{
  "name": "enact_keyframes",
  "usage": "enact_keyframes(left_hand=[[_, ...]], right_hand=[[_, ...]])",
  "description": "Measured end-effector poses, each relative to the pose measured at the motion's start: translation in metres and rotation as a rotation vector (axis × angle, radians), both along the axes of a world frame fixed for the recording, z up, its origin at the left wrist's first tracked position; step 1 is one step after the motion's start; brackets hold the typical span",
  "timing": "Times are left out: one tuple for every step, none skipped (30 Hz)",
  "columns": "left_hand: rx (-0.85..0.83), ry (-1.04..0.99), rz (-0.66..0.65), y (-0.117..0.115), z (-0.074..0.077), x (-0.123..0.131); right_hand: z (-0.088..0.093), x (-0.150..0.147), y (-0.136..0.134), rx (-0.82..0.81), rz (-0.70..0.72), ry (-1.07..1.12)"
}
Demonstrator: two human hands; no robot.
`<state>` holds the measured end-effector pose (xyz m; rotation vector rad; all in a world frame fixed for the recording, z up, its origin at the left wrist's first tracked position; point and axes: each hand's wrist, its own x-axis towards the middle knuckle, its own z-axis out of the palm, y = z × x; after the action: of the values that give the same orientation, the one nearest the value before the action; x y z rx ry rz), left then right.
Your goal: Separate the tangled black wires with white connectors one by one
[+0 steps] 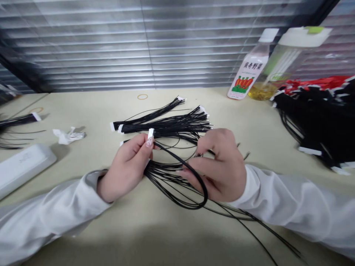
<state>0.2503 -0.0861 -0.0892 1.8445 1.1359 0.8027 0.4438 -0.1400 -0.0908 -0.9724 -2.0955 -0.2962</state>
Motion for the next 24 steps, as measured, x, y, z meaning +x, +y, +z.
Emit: enact_keyframes(left_hand=[[0.001,0.004,-0.002,0.0,0.0,0.0],[0.002,0.006,-0.006,0.0,0.0,0.0],[0.001,0.009,-0.014,0.0,0.0,0.0],[0.003,0.014,-0.021,0.0,0.0,0.001],[0.008,0.017,-0.029,0.0,0.0,0.001],[0.013,0.017,-0.036,0.0,0.0,0.001],[0.014,0.017,-0.042,0.001,0.0,0.001],[0.013,0.016,-0.046,0.001,0.0,0.001],[0.012,0.013,-0.049,0.001,0.0,0.001],[0.009,0.011,-0.054,0.001,0.0,0.001],[0.004,0.011,-0.059,0.001,0.0,0.0],[0.002,0.013,-0.064,0.002,0.0,0.0],[0.003,0.014,-0.069,0.002,0.0,0.0],[0.002,0.014,-0.074,0.002,0.0,0.0],[-0.003,0.016,-0.079,0.001,0.0,-0.001],[-0.012,0.016,-0.081,0.001,0.0,-0.001],[-0.02,0.018,-0.083,0.001,0.0,-0.001],[-0.027,0.02,-0.083,0.001,0.0,-0.001],[-0.03,0.022,-0.084,0.001,0.0,-0.001],[-0.028,0.022,-0.086,0.001,0.0,0.0],[-0.024,0.022,-0.09,0.001,0.001,0.0],[-0.018,0.024,-0.093,0.001,0.001,0.0],[-0.01,0.028,-0.096,0.001,0.001,0.0],[-0.002,0.031,-0.097,0.001,0.001,0.0]], right_hand=[[-0.001,0.0,0.001,-0.002,0.035,-0.057],[-0.003,0.0,0.002,-0.021,0.073,-0.109],[-0.004,0.0,0.004,-0.055,0.11,-0.148],[-0.007,0.0,0.005,-0.106,0.139,-0.169],[-0.009,-0.001,0.007,-0.172,0.156,-0.176],[-0.01,-0.001,0.008,-0.239,0.164,-0.169],[-0.012,-0.001,0.009,-0.303,0.173,-0.161],[-0.013,-0.001,0.01,-0.352,0.186,-0.154],[-0.014,-0.001,0.01,-0.386,0.198,-0.15],[-0.014,-0.001,0.011,-0.404,0.206,-0.148],[-0.015,-0.001,0.011,-0.411,0.213,-0.147],[-0.015,-0.002,0.011,-0.414,0.218,-0.146],[-0.015,-0.002,0.011,-0.415,0.221,-0.141],[-0.015,-0.002,0.011,-0.416,0.225,-0.138],[-0.015,-0.002,0.012,-0.418,0.233,-0.138],[-0.015,-0.002,0.012,-0.42,0.241,-0.141],[-0.015,-0.002,0.012,-0.422,0.246,-0.148],[-0.016,-0.002,0.012,-0.423,0.251,-0.161],[-0.016,-0.003,0.011,-0.424,0.25,-0.174],[-0.016,-0.003,0.011,-0.423,0.242,-0.184],[-0.016,-0.003,0.011,-0.421,0.23,-0.188],[-0.016,-0.003,0.011,-0.419,0.218,-0.19],[-0.016,-0.004,0.011,-0.419,0.211,-0.192],[-0.016,-0.004,0.011,-0.421,0.203,-0.191]])
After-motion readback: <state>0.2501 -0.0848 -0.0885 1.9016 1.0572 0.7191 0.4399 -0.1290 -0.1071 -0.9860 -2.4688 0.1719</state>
